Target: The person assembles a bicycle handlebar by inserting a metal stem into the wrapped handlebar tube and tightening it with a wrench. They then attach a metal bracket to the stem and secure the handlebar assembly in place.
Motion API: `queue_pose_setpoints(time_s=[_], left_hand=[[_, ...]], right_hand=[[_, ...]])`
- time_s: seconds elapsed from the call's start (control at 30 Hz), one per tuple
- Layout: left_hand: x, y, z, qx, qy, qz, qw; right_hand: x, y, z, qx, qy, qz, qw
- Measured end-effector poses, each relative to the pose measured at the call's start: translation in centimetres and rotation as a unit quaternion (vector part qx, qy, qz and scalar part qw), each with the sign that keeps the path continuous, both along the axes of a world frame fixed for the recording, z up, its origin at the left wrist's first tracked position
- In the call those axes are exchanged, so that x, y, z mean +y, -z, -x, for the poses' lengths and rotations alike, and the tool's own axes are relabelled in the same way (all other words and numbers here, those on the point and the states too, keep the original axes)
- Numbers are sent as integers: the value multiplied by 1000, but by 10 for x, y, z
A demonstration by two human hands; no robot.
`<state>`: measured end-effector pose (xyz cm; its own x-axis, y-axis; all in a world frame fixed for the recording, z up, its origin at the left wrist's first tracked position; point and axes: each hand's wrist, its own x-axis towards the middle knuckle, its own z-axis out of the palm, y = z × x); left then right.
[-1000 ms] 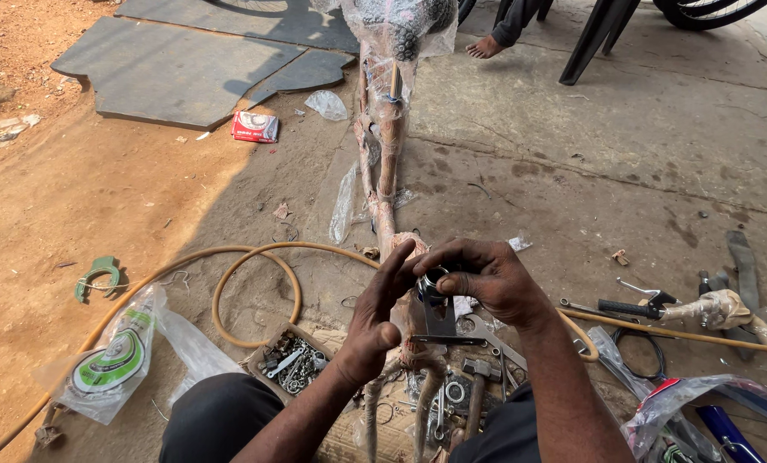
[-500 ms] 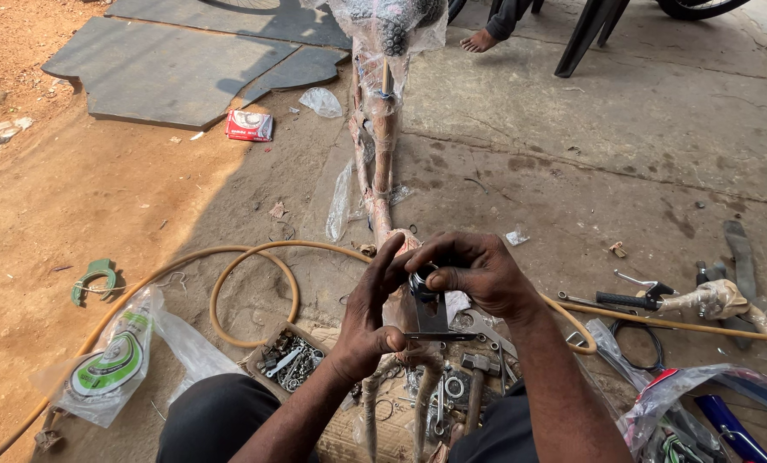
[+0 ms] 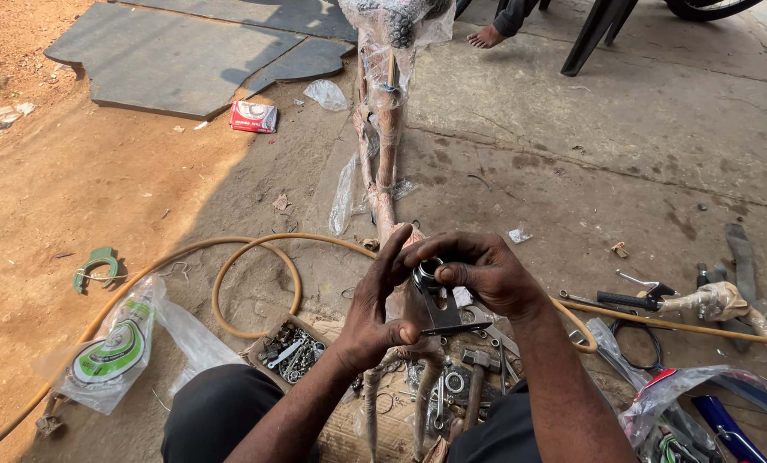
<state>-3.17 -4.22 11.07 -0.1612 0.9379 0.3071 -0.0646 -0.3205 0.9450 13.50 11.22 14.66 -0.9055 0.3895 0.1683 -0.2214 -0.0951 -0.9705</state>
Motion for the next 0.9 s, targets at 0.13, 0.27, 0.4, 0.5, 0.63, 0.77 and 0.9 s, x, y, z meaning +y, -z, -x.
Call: queue_pose_setpoints(time_s=[0.13,0.27,0.4,0.5,0.63,0.77,0.9], left_hand=[[1,1,1,26,6,1,1000],[1,1,4,37,2,-3,999],[-1,1,7,16,6,-7,1000],[-3,1,9,13,8,2,1000],[-2,-2,7,-6,14,-9,1000],[4,-2,3,17,5,-14,1000],[5,6,1,61,-10,-21,998]], right_hand=[[-1,6,-1,7,28,1,1000],[-8,10,6,-6,78,-69,995],[-19,-7,15,-52,114,-208,970],[-12,-37,18,-117,107,-500,851],[1,-71,37,-39,-7,-758,651],[6,-88,55,-40,-97,-786,609],[1,-83,52,-66,-71,-788,608]])
